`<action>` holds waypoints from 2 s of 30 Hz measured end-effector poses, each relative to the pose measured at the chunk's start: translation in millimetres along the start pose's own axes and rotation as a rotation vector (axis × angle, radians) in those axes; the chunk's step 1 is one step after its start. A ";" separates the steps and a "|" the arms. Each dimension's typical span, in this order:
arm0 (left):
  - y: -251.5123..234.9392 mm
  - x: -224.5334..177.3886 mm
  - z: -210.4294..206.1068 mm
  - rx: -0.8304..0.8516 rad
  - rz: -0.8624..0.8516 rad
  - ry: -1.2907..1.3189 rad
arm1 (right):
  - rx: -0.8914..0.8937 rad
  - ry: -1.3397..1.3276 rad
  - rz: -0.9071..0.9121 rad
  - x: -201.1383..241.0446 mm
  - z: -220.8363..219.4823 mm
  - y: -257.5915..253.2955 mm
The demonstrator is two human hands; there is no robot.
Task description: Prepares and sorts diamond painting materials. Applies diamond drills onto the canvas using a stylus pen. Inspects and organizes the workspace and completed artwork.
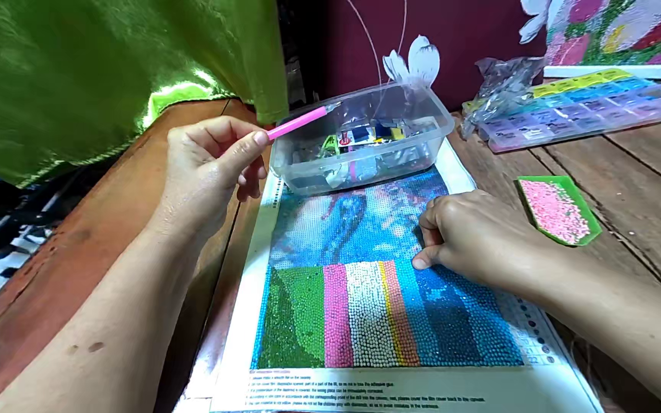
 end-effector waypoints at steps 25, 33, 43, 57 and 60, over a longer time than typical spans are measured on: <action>0.9 15.9 -6.8 0.033 0.026 -0.049 | -0.187 -1.272 -0.400 -83.8 18.5 64.3; 4.3 20.5 -4.6 -0.035 0.071 -0.053 | 0.116 -2.017 -0.381 -75.8 -7.6 65.2; 5.1 33.3 4.9 -0.081 0.052 -0.017 | 0.308 -2.280 0.217 -69.3 2.5 73.2; 5.6 26.3 3.1 -0.098 0.218 0.032 | -0.633 -1.183 0.107 -113.8 44.0 86.0; 4.2 22.6 2.3 -0.082 0.224 0.037 | -1.038 -0.328 0.303 -111.1 69.4 104.3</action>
Point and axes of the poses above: each hand's wrist, its own y-axis away from the middle knuckle, its own z-axis out of the back of the hand, x = y × z, the point moved 7 cm from there along -y, towards the middle knuckle, and after that the axes turned 7 degrees about -y, right-handed, at the moved point
